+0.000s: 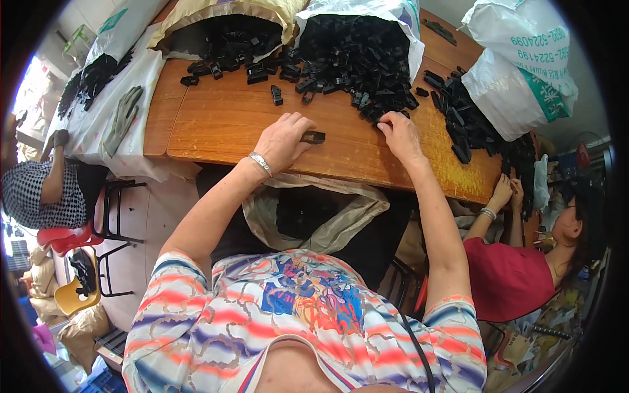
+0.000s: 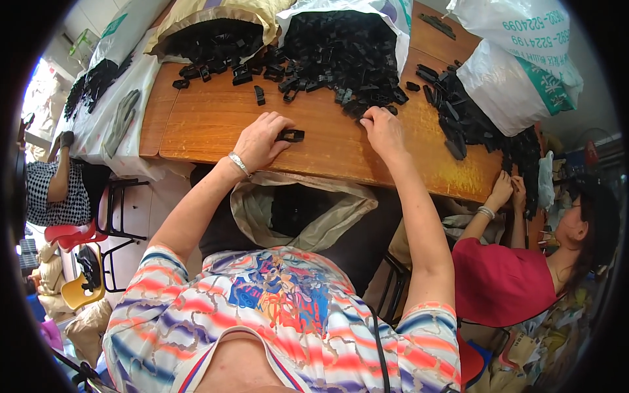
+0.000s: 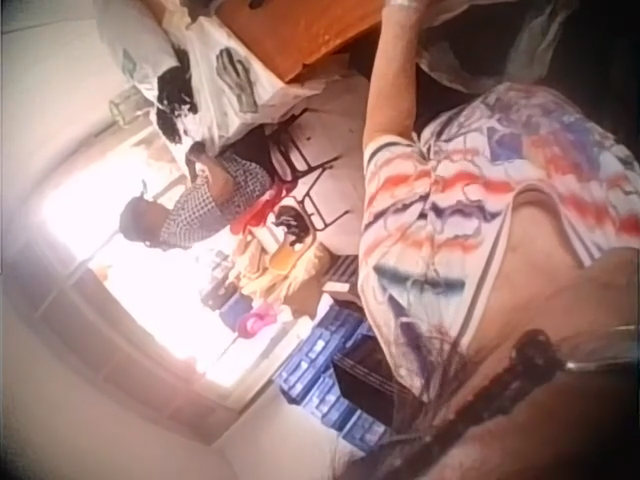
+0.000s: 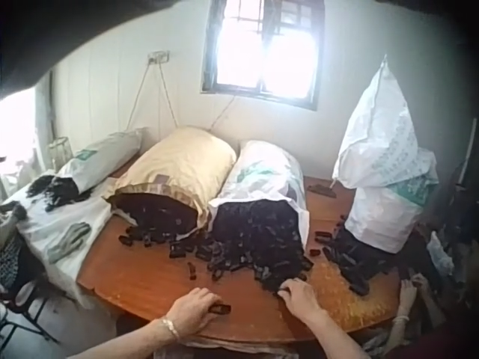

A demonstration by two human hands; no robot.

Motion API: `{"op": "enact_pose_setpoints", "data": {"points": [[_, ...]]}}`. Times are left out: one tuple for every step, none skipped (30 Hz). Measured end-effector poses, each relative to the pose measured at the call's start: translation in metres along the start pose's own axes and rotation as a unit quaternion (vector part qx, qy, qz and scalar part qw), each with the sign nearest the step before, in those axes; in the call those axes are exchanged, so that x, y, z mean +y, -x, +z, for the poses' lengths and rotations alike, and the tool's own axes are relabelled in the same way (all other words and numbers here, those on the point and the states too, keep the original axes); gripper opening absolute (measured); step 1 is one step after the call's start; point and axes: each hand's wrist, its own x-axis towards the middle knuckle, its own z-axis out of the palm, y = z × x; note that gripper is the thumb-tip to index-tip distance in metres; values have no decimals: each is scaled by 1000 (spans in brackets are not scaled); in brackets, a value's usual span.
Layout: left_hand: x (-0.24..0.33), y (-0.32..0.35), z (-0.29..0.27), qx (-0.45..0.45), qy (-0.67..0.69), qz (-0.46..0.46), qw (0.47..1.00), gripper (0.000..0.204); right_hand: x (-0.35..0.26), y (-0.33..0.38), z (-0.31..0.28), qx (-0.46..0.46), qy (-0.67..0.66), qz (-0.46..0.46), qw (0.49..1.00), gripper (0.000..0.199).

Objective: Manually assembling or inspecting small black plastic buckles at a workshop table.

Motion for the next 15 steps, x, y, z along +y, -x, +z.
{"op": "enact_pose_setpoints", "data": {"points": [[-1,2,0,16,2,-2,1000,34,0,0,2,-1,0,0,1000,14],[-1,3,0,15,2,-3,1000,34,1,-1,3,-15,-62,57,996,15],[-2,5,0,23,4,-16,1000,33,2,-1,6,-28,-122,115,985,16],[-3,6,0,31,5,-29,999,31,6,1,9,-29,-123,115,985,16],[-4,6,1,30,5,-30,999,31,11,3,10,5,-109,67,992,19],[-6,5,2,33,6,-34,999,29,15,5,12,39,-95,19,995,21],[-8,8,1,36,4,-45,998,27,9,7,9,27,-77,3,997,23],[-11,10,1,36,-1,-56,998,27,3,11,3,15,-60,-14,998,24],[-13,10,1,40,2,-51,998,26,-16,15,-8,-22,-75,43,996,25],[-12,7,3,44,8,-38,998,25,-19,19,-9,-25,-77,42,996,25],[-10,6,5,47,12,-35,998,25,-20,22,-9,-1,-24,15,1000,25],[-9,3,7,47,11,-36,998,25,-20,24,-10,25,28,-11,999,25],[-10,4,7,42,13,-40,998,24,-37,24,-7,37,-10,-18,999,23],[-12,5,7,37,15,-43,998,24,-56,22,-2,28,-59,-39,997,23],[-13,7,7,37,12,-47,998,24,-74,21,4,19,-107,-58,992,22]]}}
